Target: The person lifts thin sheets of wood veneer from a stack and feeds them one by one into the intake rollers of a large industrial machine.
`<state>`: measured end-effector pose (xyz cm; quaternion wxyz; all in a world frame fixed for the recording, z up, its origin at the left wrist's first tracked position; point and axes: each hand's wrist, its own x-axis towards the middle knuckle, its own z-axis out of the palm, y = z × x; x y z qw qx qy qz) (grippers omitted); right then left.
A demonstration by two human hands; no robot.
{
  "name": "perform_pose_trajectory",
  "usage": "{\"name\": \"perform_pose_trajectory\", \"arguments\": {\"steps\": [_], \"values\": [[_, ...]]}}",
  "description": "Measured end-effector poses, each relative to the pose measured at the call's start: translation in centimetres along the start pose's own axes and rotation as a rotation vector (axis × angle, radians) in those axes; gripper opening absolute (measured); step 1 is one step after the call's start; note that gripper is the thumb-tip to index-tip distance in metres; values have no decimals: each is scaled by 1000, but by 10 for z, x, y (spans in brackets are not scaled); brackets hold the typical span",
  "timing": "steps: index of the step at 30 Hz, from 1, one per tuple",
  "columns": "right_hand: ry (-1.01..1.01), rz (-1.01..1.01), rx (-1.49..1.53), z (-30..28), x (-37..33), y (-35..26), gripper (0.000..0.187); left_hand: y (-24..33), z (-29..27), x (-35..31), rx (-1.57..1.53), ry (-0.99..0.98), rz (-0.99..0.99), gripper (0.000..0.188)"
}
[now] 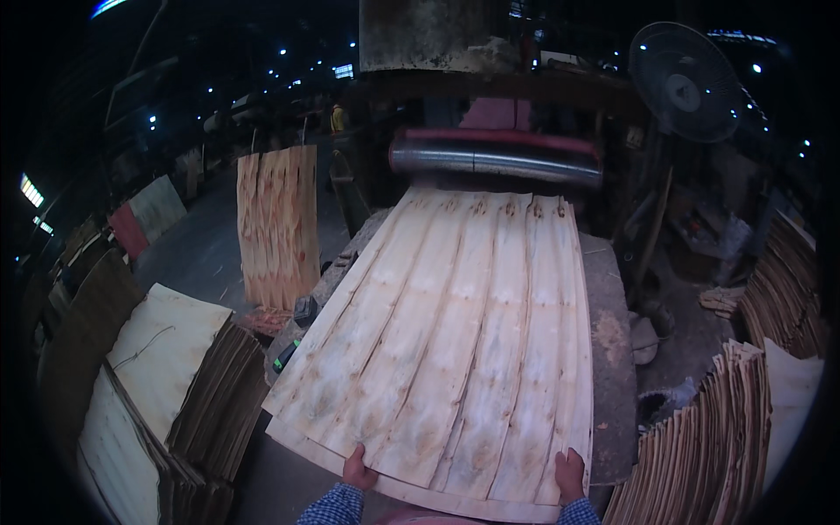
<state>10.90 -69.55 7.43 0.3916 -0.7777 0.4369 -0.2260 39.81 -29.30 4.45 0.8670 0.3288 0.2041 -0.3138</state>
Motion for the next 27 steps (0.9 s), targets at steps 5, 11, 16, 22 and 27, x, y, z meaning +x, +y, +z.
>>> {"name": "perform_pose_trajectory", "arguments": {"steps": [5, 11, 16, 22, 27], "values": [[-17, 34, -77, 4, -1, 5, 30, 7, -7, 1, -15, -84, -36, 49], [-59, 106, 171, 3, -7, -3, 28, 6, 0, -2, 73, -28, 1, 51], [-219, 244, 286, -23, -20, -34, 29, 11, -12, 7, 6, -24, -67, 43], [-283, 290, 433, -7, -15, 1, 29, 8, -9, 9, 17, -51, -80, 45], [-255, 340, 511, -7, -18, -4, 30, 8, -3, 5, 39, -31, -87, 47]]}}
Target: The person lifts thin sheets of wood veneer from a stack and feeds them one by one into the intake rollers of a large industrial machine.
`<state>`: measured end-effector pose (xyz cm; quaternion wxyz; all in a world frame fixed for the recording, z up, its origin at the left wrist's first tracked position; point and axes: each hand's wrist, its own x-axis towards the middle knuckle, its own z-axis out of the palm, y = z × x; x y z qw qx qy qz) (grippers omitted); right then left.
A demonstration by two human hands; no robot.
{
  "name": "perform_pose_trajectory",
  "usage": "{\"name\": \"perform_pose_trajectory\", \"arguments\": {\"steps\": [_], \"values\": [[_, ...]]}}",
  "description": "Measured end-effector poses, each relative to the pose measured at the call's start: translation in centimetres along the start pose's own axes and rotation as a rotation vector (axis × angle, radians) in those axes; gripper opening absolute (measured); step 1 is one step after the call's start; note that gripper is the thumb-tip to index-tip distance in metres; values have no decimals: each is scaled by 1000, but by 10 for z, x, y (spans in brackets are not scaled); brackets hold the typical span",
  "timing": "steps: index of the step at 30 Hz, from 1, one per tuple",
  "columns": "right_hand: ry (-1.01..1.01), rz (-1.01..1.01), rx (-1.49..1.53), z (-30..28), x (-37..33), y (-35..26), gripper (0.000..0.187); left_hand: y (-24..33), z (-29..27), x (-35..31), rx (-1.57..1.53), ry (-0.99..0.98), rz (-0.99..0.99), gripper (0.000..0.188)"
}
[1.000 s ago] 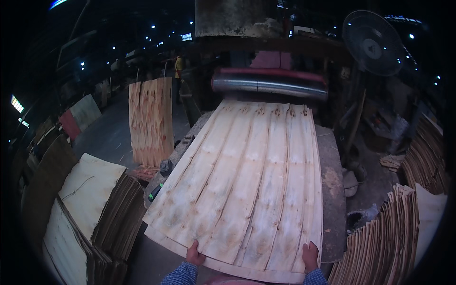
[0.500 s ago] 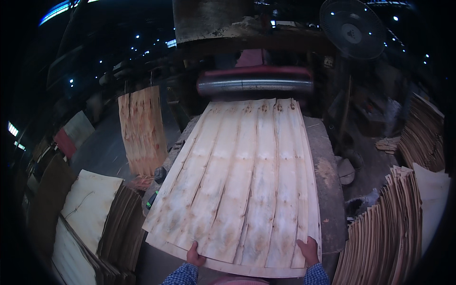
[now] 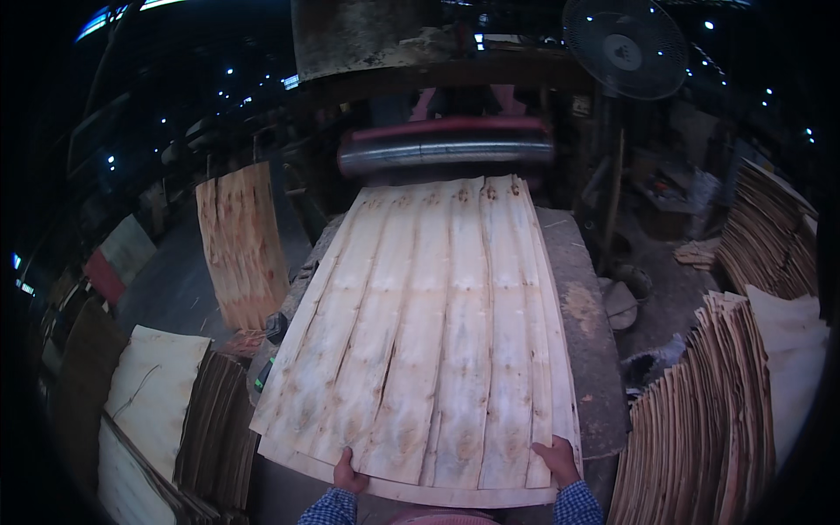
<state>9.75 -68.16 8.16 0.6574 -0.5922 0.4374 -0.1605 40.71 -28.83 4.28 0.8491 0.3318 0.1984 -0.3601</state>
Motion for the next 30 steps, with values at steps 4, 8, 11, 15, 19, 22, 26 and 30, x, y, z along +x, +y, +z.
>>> {"name": "perform_pose_trajectory", "arguments": {"steps": [4, 8, 11, 15, 19, 22, 26, 30], "values": [[18, -6, 1, 3, -6, -11, 30, 0, 3, -3, 3, -28, 7, 48], [33, -23, -22, 4, -9, -14, 31, 0, 2, -3, 20, -56, 19, 48], [44, -43, -65, 3, -8, -11, 31, 0, 3, -3, 18, -72, 27, 49], [41, -42, -130, 2, -3, -4, 30, 0, 5, -5, 26, -63, 20, 52], [77, -55, -163, 3, 2, 4, 30, 2, 5, -7, 43, -66, 14, 53], [111, -54, -199, 1, 7, 14, 29, 0, 11, -10, 36, -62, 26, 53], [142, -89, -247, 3, 6, 12, 30, 0, 10, -10, 46, -78, 44, 53], [160, -102, -293, 1, 9, 17, 29, 0, 6, -6, 17, -94, 33, 51]]}}
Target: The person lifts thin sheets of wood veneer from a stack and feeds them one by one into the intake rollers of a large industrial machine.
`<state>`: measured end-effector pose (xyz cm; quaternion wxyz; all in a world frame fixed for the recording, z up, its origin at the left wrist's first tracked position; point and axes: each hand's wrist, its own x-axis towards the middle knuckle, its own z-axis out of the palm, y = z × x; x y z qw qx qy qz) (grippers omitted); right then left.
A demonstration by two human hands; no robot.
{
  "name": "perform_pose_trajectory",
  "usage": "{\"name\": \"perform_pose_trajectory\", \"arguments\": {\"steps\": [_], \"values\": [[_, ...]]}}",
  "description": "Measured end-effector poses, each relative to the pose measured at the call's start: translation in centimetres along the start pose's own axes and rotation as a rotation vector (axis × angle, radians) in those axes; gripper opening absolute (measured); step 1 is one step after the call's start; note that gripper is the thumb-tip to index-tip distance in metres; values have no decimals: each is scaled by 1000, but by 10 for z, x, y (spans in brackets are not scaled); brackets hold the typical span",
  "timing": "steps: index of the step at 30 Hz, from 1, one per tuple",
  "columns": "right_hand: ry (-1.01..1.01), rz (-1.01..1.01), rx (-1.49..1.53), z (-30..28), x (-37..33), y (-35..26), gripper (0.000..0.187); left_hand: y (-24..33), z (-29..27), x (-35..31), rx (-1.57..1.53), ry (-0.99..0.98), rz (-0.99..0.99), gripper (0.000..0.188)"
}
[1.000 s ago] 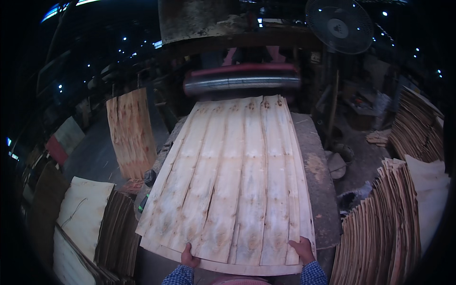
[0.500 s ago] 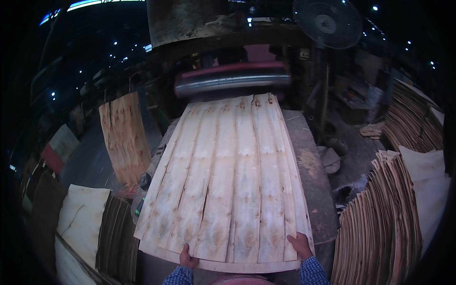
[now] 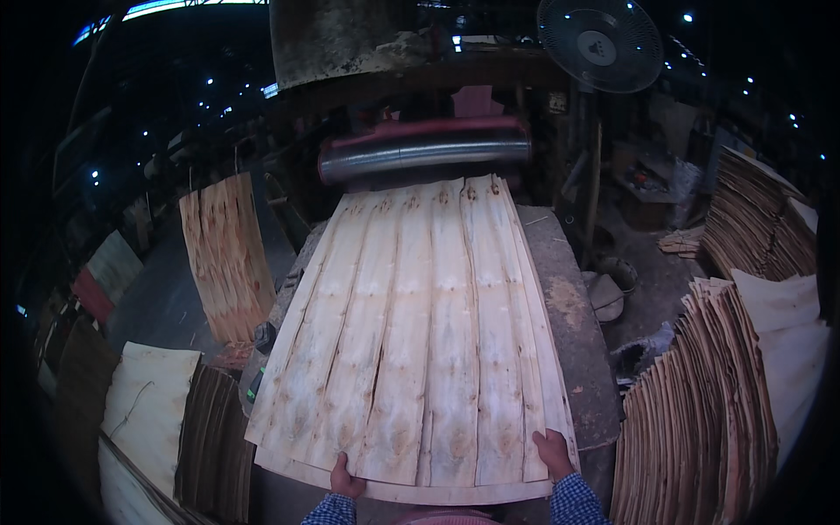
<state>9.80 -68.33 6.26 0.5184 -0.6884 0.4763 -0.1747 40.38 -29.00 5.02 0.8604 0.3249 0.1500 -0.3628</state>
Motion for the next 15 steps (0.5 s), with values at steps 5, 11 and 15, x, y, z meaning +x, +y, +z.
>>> {"name": "perform_pose_trajectory", "arguments": {"steps": [5, 11, 15], "values": [[8, 1, -5, -1, -7, -14, 33, 2, -3, -1, -13, -3, -7, 50], [25, -5, -5, 4, 0, 7, 34, 2, 5, -3, -9, -9, -18, 50], [44, -41, -61, 4, 2, 10, 28, 1, 7, -2, -15, -3, -8, 50]]}}
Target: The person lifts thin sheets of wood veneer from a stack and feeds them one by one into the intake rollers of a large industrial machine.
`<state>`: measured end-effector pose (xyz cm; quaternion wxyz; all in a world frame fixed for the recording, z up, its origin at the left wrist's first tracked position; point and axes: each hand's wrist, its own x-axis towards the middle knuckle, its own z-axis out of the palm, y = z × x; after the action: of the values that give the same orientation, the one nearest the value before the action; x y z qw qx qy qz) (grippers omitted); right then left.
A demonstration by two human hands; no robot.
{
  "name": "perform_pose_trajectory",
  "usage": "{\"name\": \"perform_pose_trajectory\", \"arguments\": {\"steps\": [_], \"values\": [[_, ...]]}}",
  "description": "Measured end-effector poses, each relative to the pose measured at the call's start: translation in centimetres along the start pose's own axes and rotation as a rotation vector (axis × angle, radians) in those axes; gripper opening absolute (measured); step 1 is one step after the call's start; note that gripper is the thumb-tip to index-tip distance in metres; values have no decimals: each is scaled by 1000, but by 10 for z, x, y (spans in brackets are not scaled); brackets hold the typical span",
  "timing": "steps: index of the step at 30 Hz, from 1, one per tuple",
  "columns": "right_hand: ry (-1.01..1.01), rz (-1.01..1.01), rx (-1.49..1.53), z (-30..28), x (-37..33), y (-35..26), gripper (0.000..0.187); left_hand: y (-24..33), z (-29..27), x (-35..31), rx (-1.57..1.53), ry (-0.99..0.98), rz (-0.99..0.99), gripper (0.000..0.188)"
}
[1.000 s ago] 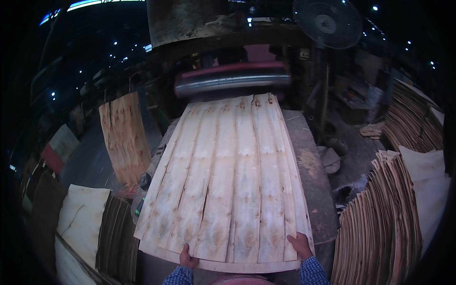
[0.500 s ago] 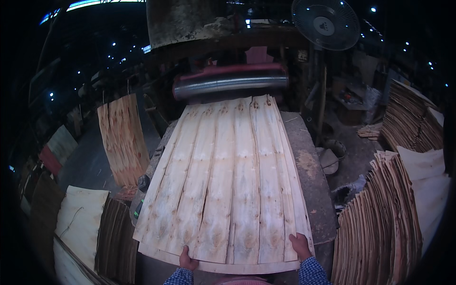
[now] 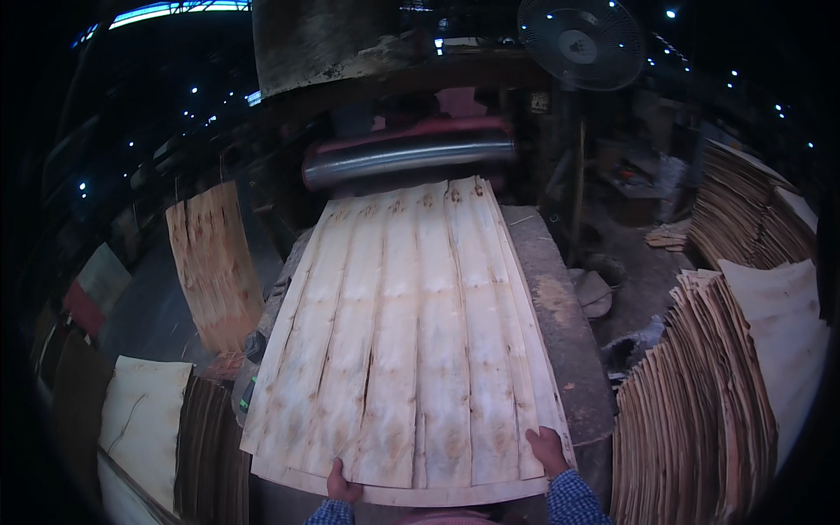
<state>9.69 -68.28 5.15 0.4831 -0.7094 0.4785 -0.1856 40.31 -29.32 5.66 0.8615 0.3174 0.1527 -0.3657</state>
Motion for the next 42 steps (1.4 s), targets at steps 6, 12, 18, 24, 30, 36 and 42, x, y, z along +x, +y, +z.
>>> {"name": "perform_pose_trajectory", "arguments": {"steps": [6, 12, 18, 24, 30, 36, 42], "values": [[-17, 62, -60, -4, -3, -12, 36, 0, -14, 7, 2, -19, 2, 49], [7, 31, 23, -2, -4, -9, 31, 1, -15, 6, 22, -17, 7, 51], [-6, 50, 19, 1, 1, 1, 31, 1, -9, 3, 26, -14, 1, 50], [-14, 59, 14, -2, -3, -10, 31, 2, -11, 2, 19, -13, -2, 49], [-20, 65, 18, -1, 0, -2, 33, 0, -16, 6, 62, -19, 16, 53], [-33, 69, -12, -6, -5, -19, 34, 1, -17, 6, 40, -24, 16, 50], [-30, 26, -2, -3, 1, 0, 37, 0, -9, 4, 57, -25, 15, 50]]}}
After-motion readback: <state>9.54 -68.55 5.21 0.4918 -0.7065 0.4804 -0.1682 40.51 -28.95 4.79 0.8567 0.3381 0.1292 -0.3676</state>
